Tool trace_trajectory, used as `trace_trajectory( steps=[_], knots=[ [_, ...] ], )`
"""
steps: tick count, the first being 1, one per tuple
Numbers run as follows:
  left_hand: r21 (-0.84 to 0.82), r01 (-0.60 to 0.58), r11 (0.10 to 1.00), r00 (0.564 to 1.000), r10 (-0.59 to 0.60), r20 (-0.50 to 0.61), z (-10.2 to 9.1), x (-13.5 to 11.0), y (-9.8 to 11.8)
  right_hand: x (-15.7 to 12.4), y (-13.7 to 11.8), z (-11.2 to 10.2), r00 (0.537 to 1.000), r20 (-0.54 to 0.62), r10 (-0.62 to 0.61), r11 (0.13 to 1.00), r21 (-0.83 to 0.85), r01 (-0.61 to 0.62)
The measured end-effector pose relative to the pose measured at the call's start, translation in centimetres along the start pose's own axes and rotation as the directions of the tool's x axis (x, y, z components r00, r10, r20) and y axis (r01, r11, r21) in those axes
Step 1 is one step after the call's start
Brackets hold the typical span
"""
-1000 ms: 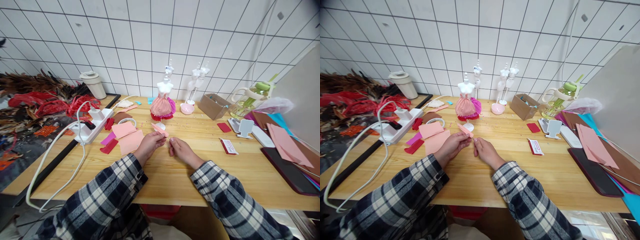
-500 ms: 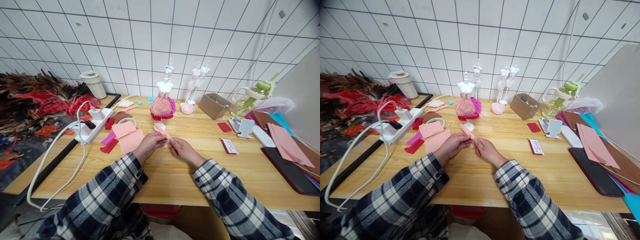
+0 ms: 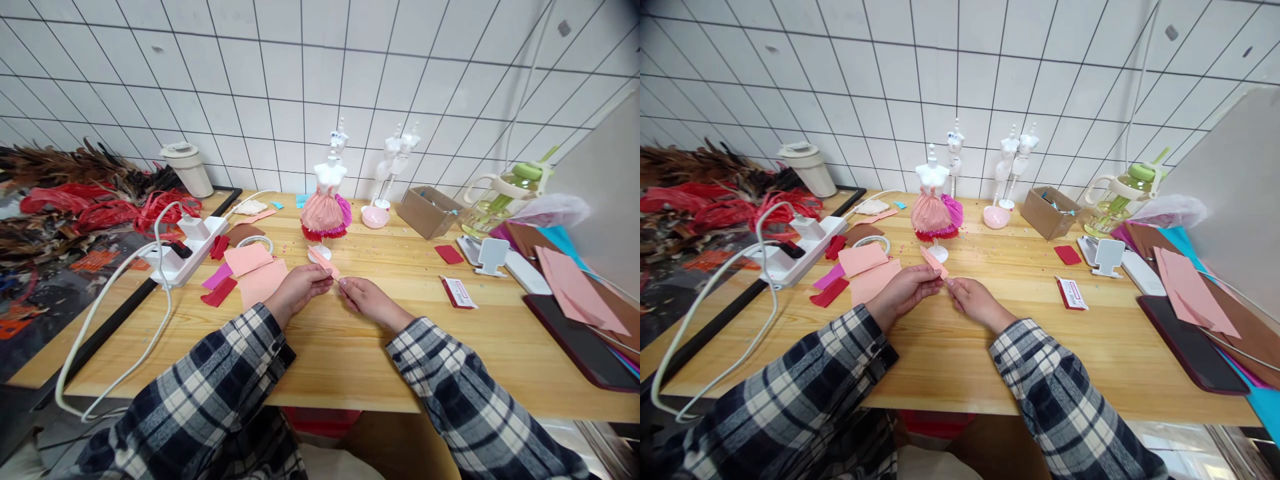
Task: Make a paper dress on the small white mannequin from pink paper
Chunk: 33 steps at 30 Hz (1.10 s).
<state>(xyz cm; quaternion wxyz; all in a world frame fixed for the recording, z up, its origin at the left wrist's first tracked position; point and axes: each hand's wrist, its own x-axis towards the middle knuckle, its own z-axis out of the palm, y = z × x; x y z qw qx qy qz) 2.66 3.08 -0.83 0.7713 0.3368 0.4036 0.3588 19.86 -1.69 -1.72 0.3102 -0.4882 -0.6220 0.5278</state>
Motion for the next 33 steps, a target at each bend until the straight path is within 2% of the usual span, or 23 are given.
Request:
trace_trajectory(
  steps=[3, 9, 20, 33],
  knots=[
    [-0.039, -0.007, 0.999, 1.000, 0.007, -0.014, -0.26, 0.17, -0.08, -0.07, 0.11, -0.07, 1.000, 0.003, 0.005, 1.000, -0.020, -0.005],
    [-0.033, 0.013, 0.999, 1.000, -0.013, 0.012, -0.33, 0.21, -0.08, -0.26, -0.02, -0.17, 0.998, -0.070, -0.005, 0.993, -0.121, -0.004],
    [-0.013, 0.011, 1.000, 1.000, -0.011, 0.013, -0.04, -0.03, 0.08, -0.20, 0.22, -0.35, 1.000, -0.001, -0.026, 0.998, -0.061, 0.026],
    [0.010, -0.002, 1.000, 1.000, 0.002, 0.008, -0.05, -0.04, -0.03, -0.23, 0.39, -0.46, 1.000, -0.024, -0.014, 0.997, -0.072, 0.012]
  ],
)
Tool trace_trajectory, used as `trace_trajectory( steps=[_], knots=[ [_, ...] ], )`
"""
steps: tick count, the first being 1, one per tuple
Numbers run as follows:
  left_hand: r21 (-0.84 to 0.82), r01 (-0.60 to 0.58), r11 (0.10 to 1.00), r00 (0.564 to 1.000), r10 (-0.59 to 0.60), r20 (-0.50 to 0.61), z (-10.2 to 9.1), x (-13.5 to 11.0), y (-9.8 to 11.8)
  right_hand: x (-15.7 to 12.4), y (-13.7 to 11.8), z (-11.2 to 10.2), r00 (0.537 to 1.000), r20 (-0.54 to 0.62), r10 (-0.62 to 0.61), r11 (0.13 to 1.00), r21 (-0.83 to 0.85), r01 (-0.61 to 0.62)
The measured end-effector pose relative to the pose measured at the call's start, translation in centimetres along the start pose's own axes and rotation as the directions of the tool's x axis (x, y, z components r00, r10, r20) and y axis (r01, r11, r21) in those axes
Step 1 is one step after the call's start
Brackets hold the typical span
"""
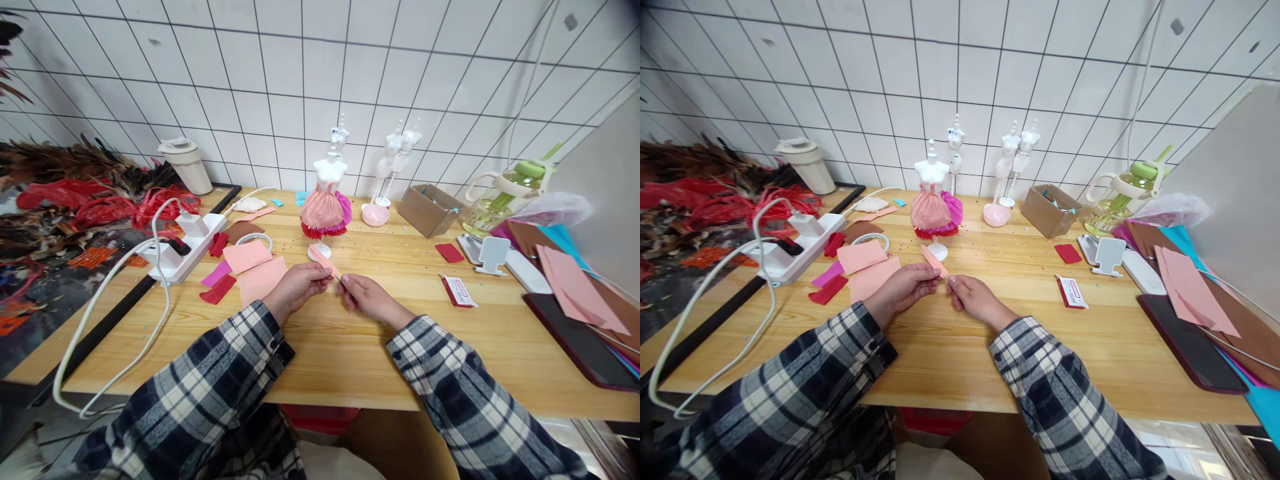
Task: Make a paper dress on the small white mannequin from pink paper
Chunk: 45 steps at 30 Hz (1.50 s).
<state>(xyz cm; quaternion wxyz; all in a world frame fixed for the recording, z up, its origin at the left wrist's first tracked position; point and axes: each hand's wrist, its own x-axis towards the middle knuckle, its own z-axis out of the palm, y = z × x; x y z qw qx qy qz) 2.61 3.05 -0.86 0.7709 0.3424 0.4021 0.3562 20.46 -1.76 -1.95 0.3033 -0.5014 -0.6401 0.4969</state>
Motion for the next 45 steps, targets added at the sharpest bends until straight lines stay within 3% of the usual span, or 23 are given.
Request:
trace_trajectory(
  steps=[8, 35, 45],
  knots=[
    [0.037, -0.001, 0.999, 0.999, 0.000, 0.050, 0.07, -0.08, 0.02, 0.03, -0.27, -0.05, 0.999, 0.049, -0.002, 1.000, 0.028, 0.001],
    [0.038, 0.007, 0.999, 1.000, -0.007, 0.022, -0.16, 0.21, -0.06, -0.16, -0.94, -0.16, 0.993, 0.115, -0.007, 0.995, 0.100, -0.004],
    [0.007, -0.015, 1.000, 1.000, 0.015, -0.012, 0.25, -0.01, -0.15, 0.09, -0.02, 0.49, 0.999, -0.020, 0.043, 0.999, 0.008, -0.043]
  ],
)
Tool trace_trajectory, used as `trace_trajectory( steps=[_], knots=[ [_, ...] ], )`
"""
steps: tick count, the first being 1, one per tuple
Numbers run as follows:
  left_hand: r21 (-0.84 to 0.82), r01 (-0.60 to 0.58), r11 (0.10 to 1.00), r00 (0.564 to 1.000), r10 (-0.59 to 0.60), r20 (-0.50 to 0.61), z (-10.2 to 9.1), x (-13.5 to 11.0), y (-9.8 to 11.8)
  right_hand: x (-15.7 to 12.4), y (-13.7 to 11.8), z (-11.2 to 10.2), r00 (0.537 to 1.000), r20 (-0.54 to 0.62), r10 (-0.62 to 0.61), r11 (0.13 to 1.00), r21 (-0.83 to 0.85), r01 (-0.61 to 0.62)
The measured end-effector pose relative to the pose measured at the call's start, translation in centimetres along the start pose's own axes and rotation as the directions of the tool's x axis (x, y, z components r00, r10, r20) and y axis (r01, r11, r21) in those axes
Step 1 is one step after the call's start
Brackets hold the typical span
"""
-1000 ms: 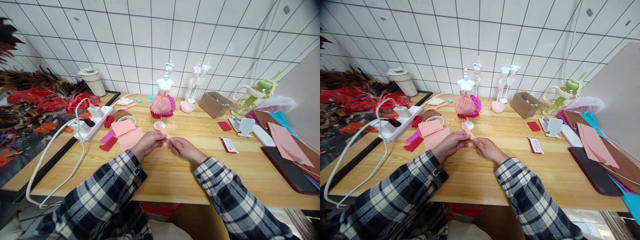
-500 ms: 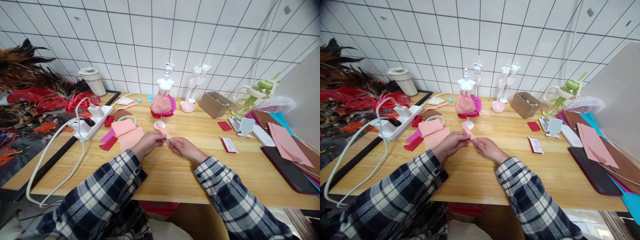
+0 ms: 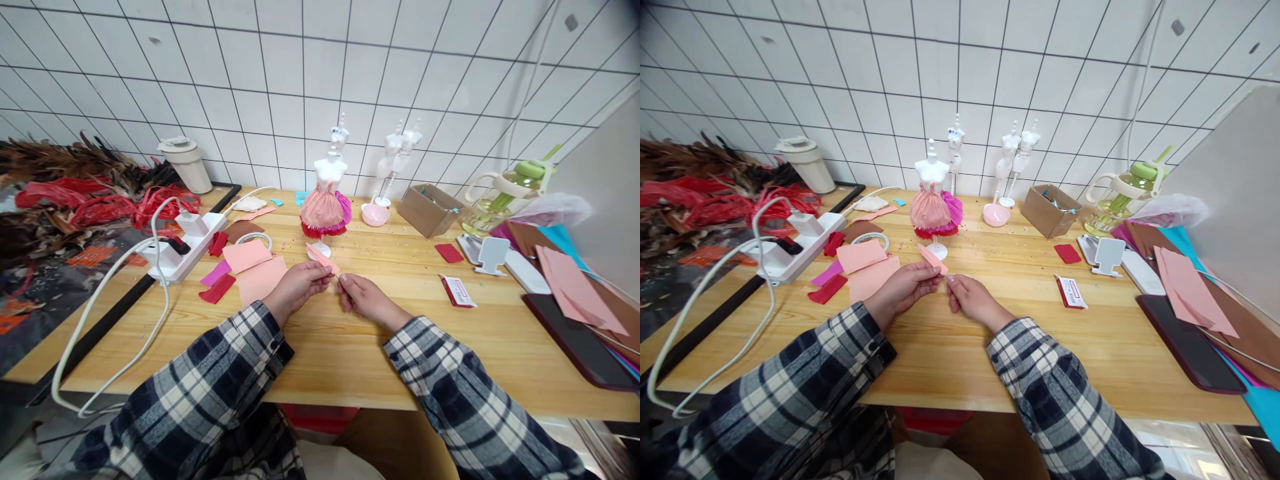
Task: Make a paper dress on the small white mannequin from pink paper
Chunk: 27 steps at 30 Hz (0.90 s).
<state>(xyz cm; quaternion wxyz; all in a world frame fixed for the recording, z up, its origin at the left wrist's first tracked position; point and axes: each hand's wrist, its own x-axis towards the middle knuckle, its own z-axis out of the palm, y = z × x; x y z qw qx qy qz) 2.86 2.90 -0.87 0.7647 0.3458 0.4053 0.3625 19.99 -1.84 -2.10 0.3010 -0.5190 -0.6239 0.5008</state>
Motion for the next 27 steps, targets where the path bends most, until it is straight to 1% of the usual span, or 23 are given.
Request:
trace_trajectory(
  steps=[6, 12, 19, 27],
  knots=[
    [0.013, -0.032, 0.999, 0.999, 0.032, -0.006, 0.15, 0.01, -0.36, 0.25, 0.15, 0.64, 0.996, -0.086, -0.017, 0.999, -0.031, 0.014],
    [0.018, -0.042, 0.999, 0.999, 0.042, -0.017, 0.39, -0.11, -0.34, 0.36, 0.31, 0.72, 0.996, -0.088, -0.032, 0.999, -0.026, 0.030],
    [0.013, -0.046, 0.999, 0.999, 0.046, -0.016, 0.24, 0.10, -0.43, 0.58, 0.79, 0.84, 0.995, -0.091, -0.030, 1.000, 0.003, 0.030],
    [0.012, -0.042, 0.999, 0.999, 0.042, -0.015, 0.35, 0.03, -0.43, 0.56, 0.34, 0.81, 0.996, -0.090, -0.008, 1.000, -0.012, 0.007]
  ],
)
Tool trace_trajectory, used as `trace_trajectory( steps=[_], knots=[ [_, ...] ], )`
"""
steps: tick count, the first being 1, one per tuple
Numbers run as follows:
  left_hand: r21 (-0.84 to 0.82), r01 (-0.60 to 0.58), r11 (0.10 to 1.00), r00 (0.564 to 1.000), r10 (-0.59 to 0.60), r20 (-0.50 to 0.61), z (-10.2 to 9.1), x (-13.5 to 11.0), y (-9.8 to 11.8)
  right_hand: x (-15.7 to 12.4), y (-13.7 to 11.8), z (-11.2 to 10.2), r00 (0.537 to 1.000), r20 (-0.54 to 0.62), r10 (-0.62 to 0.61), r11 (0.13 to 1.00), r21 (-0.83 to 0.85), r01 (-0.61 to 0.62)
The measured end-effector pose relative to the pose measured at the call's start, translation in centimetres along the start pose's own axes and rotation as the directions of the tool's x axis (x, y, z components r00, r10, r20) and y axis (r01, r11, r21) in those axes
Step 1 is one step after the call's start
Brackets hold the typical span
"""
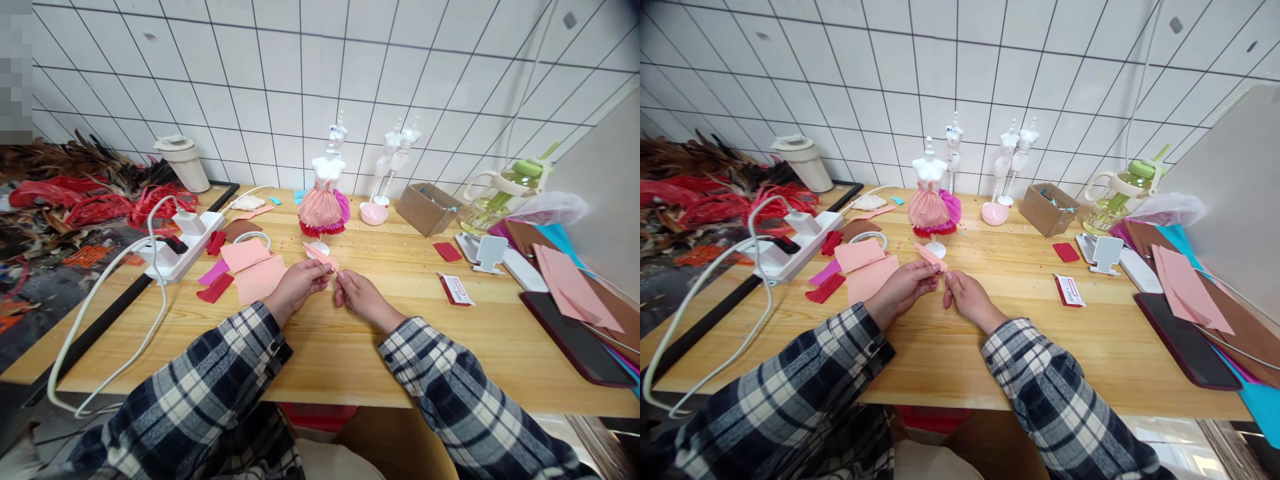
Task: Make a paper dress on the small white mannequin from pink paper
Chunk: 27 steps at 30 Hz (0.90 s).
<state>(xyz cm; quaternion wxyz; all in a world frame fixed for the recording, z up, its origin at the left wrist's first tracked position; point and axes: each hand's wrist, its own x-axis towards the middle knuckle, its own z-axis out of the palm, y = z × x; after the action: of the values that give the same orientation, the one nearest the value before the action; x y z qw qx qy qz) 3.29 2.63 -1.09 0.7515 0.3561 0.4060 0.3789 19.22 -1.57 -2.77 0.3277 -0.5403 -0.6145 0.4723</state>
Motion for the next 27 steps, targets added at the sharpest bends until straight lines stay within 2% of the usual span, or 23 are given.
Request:
trace_trajectory(
  steps=[8, 12, 20, 27],
  knots=[
    [-0.022, -0.005, 1.000, 1.000, 0.005, -0.019, -0.2, 0.0, 0.2, -0.5, -0.5, -0.6, 0.998, 0.060, -0.006, 1.000, -0.024, 0.008],
    [-0.026, 0.005, 1.000, 1.000, -0.005, -0.001, -0.5, 0.1, 0.2, -0.6, -0.5, -1.1, 0.998, 0.052, -0.018, 0.999, -0.035, 0.020],
    [0.041, 0.027, 0.999, 1.000, -0.028, 0.008, 0.1, -0.5, 0.7, -0.6, -0.6, -1.2, 0.994, 0.082, -0.077, 0.996, -0.037, 0.080],
    [0.052, 0.030, 0.998, 0.999, -0.032, 0.020, 0.0, -0.3, 0.6, -0.6, -0.6, -1.2, 0.991, 0.101, -0.084, 0.996, -0.015, 0.086]
  ],
)
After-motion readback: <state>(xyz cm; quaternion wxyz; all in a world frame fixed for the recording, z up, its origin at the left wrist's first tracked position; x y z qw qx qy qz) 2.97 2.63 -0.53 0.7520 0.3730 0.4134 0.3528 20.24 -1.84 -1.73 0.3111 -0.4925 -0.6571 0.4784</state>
